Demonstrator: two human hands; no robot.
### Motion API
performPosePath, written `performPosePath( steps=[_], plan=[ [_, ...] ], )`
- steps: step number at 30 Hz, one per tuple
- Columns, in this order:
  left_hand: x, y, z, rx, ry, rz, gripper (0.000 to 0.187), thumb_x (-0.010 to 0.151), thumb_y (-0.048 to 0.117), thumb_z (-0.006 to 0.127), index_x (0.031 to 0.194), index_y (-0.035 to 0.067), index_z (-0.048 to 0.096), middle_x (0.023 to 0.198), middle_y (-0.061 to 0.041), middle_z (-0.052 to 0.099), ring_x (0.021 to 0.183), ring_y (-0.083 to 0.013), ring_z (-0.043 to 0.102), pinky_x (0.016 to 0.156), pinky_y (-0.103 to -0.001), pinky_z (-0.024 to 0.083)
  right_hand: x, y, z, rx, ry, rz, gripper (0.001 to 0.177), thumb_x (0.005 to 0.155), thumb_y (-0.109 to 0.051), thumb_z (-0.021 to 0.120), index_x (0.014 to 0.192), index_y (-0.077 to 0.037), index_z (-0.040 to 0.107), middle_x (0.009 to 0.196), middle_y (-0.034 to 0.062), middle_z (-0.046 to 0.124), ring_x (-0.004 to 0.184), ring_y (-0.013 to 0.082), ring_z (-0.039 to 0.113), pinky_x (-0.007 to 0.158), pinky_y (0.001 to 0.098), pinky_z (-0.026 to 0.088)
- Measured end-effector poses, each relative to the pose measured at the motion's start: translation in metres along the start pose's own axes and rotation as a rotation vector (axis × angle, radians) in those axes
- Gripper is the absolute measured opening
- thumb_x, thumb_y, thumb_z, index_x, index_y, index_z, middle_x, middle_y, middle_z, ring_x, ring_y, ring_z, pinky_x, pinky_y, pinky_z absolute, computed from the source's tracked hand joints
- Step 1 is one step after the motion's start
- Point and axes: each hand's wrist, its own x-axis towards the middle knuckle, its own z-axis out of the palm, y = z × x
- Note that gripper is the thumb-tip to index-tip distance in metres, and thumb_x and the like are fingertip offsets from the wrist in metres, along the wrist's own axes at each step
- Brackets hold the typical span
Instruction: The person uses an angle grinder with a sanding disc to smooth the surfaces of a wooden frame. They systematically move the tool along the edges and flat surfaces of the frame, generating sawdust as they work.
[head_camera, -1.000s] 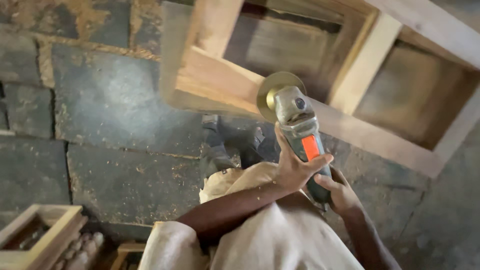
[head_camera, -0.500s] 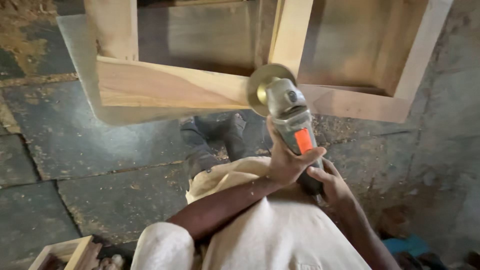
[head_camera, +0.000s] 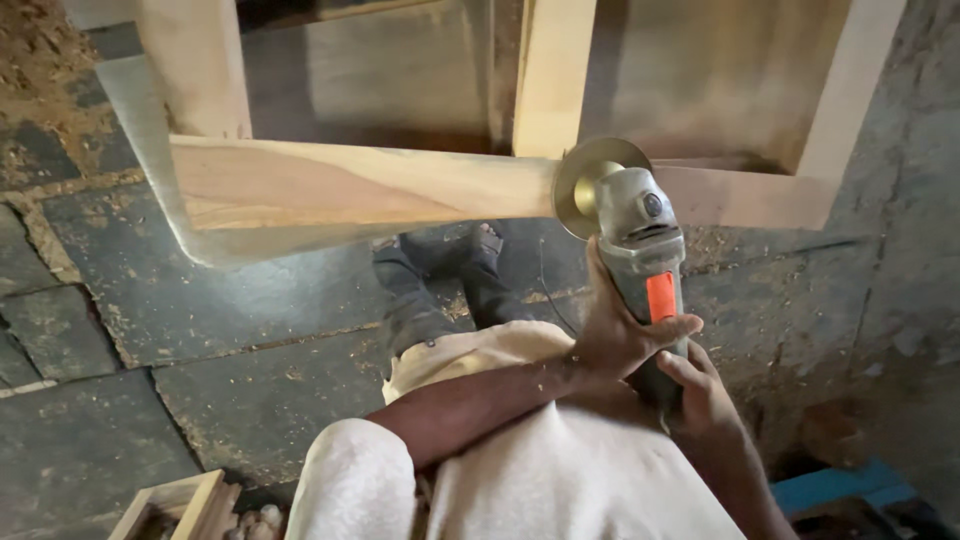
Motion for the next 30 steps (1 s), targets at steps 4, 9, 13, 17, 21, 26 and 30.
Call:
performPosePath(
  steps=[4,9,13,17,21,26,30],
  plan=[
    [0.004,-0.005,0.016,-0.017,-0.056,-0.045,0.129,0.083,0.028,0.085,0.162,0.001,-0.014,0.145,-0.021,0.047,0.133,-0.0306,0.054,0.110,-0.043,0.053,0.012,0.033,-0.028,0.307,0.040,0.071,0.050,0.089,-0.030,0.064,0.127,0.001,0.056,0.108,0.0138,0.068,0.092,0.0251,0.068,0.078,0.0398,0.057],
    [0.018,-0.017,0.042,-0.094,-0.226,-0.107,0.131,0.083,0.027,0.085,0.158,0.008,-0.021,0.150,-0.021,0.044,0.140,-0.0317,0.048,0.117,-0.042,0.046,0.004,0.060,-0.054,0.413,0.041,-0.092,0.052,0.099,-0.034,0.062,0.138,0.000,0.056,0.110,0.0199,0.068,0.087,0.0303,0.067,0.069,0.0426,0.053],
    [0.024,-0.019,0.049,0.005,-0.290,-0.022,0.105,0.082,0.026,0.086,0.156,0.003,0.016,0.143,-0.021,0.050,0.138,-0.0323,0.053,0.116,-0.043,0.051,-0.003,0.068,-0.043,0.490,0.176,-0.045,0.052,0.101,-0.043,0.056,0.133,-0.002,0.056,0.112,0.0161,0.069,0.094,0.0309,0.068,0.081,0.0456,0.055],
    [0.023,-0.011,0.024,-0.050,-0.280,-0.145,0.103,0.076,0.027,0.084,0.158,0.002,0.026,0.137,-0.019,0.055,0.124,-0.0328,0.058,0.103,-0.043,0.052,0.012,0.071,-0.006,0.578,0.075,-0.037,0.053,0.103,-0.047,0.052,0.132,-0.003,0.057,0.114,0.0159,0.069,0.096,0.0328,0.068,0.081,0.0478,0.056],
    [0.010,0.015,-0.033,0.112,-0.131,0.042,0.102,0.076,0.025,0.088,0.157,0.002,0.030,0.143,-0.019,0.053,0.133,-0.0312,0.055,0.111,-0.041,0.047,0.032,0.072,0.057,0.484,0.065,-0.081,0.051,0.102,-0.044,0.050,0.136,-0.006,0.054,0.121,0.0116,0.067,0.103,0.0296,0.067,0.088,0.0473,0.056],
    [-0.019,0.056,-0.119,0.239,-0.026,0.011,0.099,0.078,0.028,0.088,0.156,0.003,0.032,0.140,-0.019,0.054,0.131,-0.0315,0.057,0.111,-0.043,0.048,0.040,0.072,0.132,0.478,-0.276,-0.100,0.048,0.108,-0.042,0.055,0.132,0.000,0.057,0.108,0.0189,0.067,0.086,0.0350,0.068,0.068,0.0484,0.055],
    [-0.034,0.091,-0.194,-0.230,0.028,0.128,0.097,0.080,0.028,0.086,0.154,0.006,0.027,0.134,-0.017,0.050,0.124,-0.0291,0.057,0.102,-0.042,0.056,0.062,0.065,0.212,0.331,-0.245,-0.112,0.036,0.103,-0.028,0.057,0.127,-0.002,0.055,0.111,0.0124,0.065,0.094,0.0257,0.067,0.081,0.0431,0.057]
  ],
)
